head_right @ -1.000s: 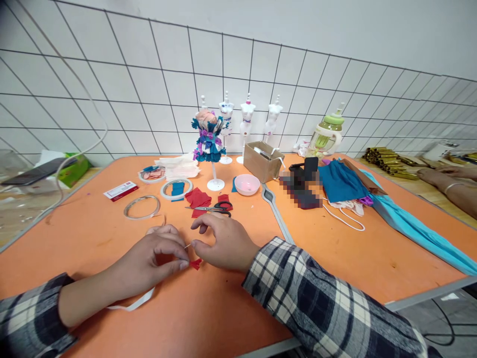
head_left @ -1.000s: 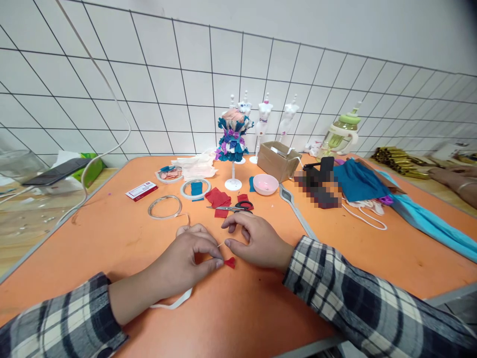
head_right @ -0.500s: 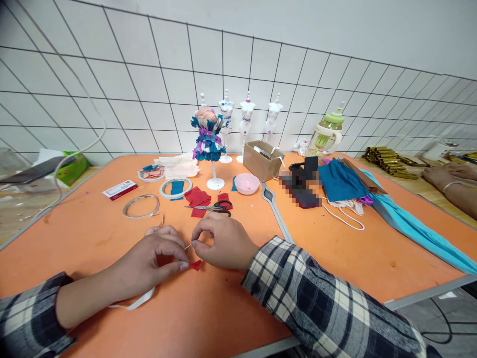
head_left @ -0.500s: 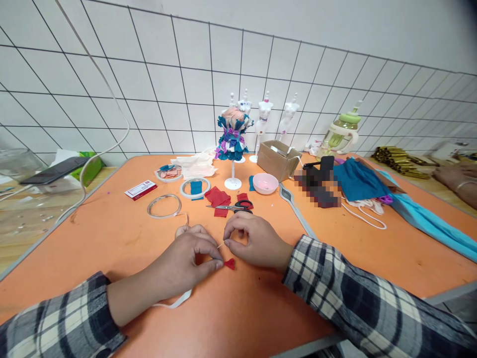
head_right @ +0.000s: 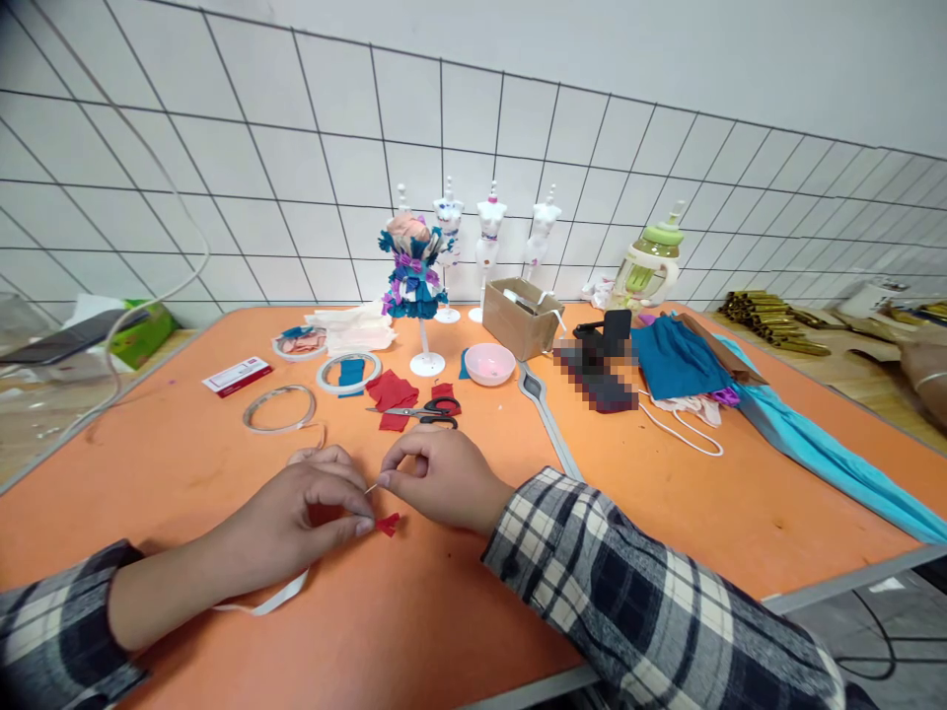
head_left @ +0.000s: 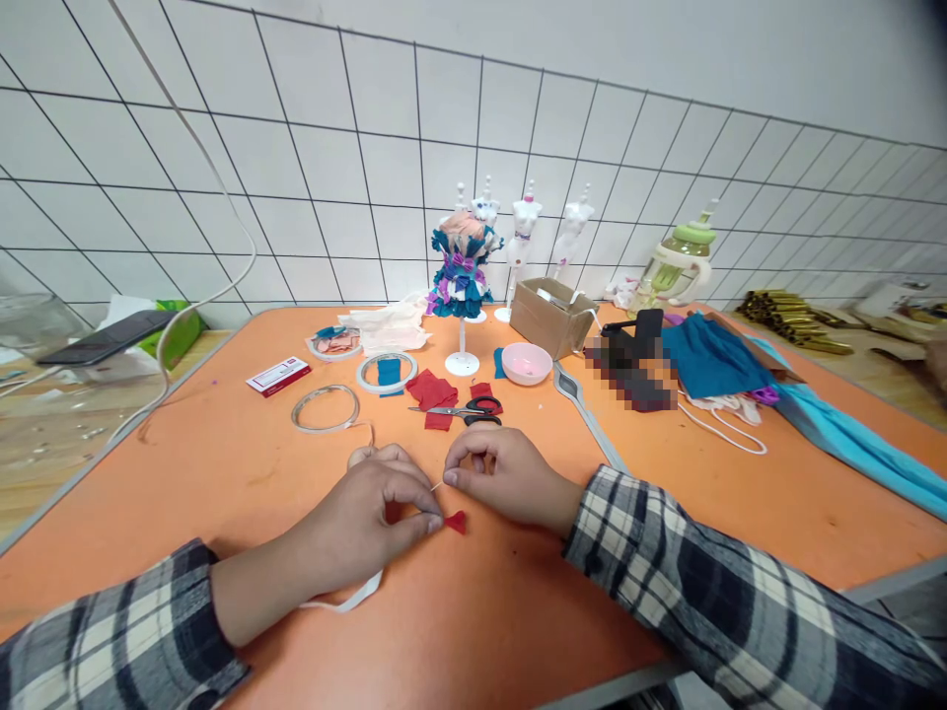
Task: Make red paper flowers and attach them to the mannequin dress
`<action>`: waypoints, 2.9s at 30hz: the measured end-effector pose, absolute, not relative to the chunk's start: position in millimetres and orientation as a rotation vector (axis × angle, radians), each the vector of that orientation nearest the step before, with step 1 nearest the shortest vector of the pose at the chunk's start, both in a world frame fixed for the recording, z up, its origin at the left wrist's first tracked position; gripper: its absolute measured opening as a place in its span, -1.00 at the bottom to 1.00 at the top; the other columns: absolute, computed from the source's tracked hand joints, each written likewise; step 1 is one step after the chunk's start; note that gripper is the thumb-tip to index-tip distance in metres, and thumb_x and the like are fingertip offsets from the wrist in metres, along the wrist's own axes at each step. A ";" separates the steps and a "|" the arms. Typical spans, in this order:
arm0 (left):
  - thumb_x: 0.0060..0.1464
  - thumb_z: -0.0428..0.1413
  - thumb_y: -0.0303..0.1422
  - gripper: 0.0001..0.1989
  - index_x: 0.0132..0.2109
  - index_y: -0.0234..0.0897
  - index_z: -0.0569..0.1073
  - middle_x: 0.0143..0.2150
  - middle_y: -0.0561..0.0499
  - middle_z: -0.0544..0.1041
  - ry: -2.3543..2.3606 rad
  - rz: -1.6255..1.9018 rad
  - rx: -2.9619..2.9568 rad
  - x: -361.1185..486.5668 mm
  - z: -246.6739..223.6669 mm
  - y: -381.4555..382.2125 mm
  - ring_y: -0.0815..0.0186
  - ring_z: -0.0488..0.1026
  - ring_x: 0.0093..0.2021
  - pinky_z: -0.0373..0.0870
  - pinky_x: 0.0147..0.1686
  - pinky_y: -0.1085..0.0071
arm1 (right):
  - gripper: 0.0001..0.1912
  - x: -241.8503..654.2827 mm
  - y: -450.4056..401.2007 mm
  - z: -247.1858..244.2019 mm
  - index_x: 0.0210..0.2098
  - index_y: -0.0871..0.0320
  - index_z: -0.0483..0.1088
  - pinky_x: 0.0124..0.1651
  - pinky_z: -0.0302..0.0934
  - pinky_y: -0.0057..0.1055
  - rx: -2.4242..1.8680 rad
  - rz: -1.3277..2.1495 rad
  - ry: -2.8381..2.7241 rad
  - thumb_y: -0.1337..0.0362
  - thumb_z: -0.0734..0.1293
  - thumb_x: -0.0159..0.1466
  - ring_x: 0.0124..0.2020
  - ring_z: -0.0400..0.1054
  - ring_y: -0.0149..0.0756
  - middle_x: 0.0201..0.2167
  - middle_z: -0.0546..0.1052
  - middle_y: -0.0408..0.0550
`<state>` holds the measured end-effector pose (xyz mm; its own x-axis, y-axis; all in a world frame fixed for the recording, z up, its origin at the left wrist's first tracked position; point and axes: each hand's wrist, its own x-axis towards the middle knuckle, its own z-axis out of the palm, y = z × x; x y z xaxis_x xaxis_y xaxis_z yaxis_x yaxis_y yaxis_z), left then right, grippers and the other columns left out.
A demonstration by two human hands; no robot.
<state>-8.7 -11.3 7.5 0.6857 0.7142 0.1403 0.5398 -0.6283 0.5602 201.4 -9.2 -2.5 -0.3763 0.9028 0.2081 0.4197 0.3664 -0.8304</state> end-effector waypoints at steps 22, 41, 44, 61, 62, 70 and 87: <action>0.14 0.15 -0.26 -0.84 -0.29 -0.10 0.64 -0.17 0.00 0.63 1.027 0.773 2.383 -12.5 7.0 -5.1 0.19 0.46 -0.12 0.39 -0.06 0.25 | -0.94 200.9 -10.4 -2.5 -0.36 0.12 0.56 -0.45 0.04 -0.47 -1.117 0.732 -1.865 0.30 0.42 0.21 -0.54 0.16 -0.48 -0.46 0.46 -0.18; 0.12 0.17 -0.39 -0.85 -0.34 -0.12 0.64 -0.38 0.05 0.65 0.866 0.732 2.397 -13.3 11.9 -5.3 0.25 0.44 -0.25 0.37 -0.18 0.32 | -0.70 203.4 -9.2 -6.3 -0.03 0.11 0.46 -0.34 0.18 -0.46 -1.166 0.830 -1.985 0.31 0.36 0.23 -0.51 0.27 -0.47 -0.31 0.57 -0.16; 0.13 0.16 -0.40 -0.84 -0.33 -0.11 0.64 -0.40 0.06 0.64 0.865 0.727 2.398 -13.2 11.0 -5.5 0.25 0.44 -0.25 0.36 -0.17 0.32 | -0.55 206.3 -9.5 -4.5 0.11 0.11 0.39 -0.20 0.23 -0.41 -1.116 0.604 -2.031 0.35 0.37 0.22 -0.27 0.39 -0.35 -0.14 0.57 -0.08; 0.13 0.15 -0.23 -0.83 -0.32 -0.15 0.60 0.01 -0.05 0.59 1.086 0.811 2.183 -12.5 3.9 -3.8 0.13 0.47 0.01 0.36 0.04 0.21 | -0.97 203.1 -12.3 3.3 -0.33 0.15 0.47 -0.15 0.22 -0.35 -0.957 0.338 -1.996 0.37 0.36 0.22 -0.23 0.36 -0.29 -0.28 0.56 -0.08; 0.11 0.15 -0.19 -0.81 -0.33 -0.16 0.59 0.04 -0.07 0.56 1.152 0.859 2.120 -12.9 3.7 -1.5 0.11 0.47 0.04 0.36 0.06 0.20 | -0.97 201.5 -13.0 4.4 -0.34 0.15 0.47 -0.22 0.22 -0.37 -0.999 0.447 -1.898 0.36 0.36 0.20 -0.30 0.35 -0.32 -0.31 0.54 -0.08; 0.08 0.16 -0.11 -0.71 -0.39 -0.24 0.51 -0.29 -0.01 0.56 1.245 1.002 1.834 -6.9 7.0 1.0 0.23 0.50 -0.26 0.43 -0.20 0.35 | -0.77 175.3 -28.6 -1.9 -0.31 0.17 0.46 -0.65 0.02 -0.55 -1.119 1.604 -1.274 0.14 0.42 0.13 -0.63 0.26 -0.49 -0.55 0.43 -0.21; 0.16 0.16 -0.24 -0.82 -0.35 -0.21 0.53 -0.26 0.03 0.54 1.108 1.069 1.981 -5.0 2.7 -8.3 0.29 0.49 -0.22 0.40 -0.15 0.37 | -0.57 168.9 -27.4 -2.6 -0.35 0.19 0.40 -0.58 0.23 -0.57 -1.072 1.667 -0.925 0.02 0.53 -0.03 -0.62 0.32 -0.55 -0.46 0.47 -0.22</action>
<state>-5.0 -8.3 2.7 0.3200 0.8818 0.3464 0.3781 -0.4541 0.8067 168.9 -27.4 -2.6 -0.1988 0.9491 -0.2443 -0.2948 -0.2957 -0.9087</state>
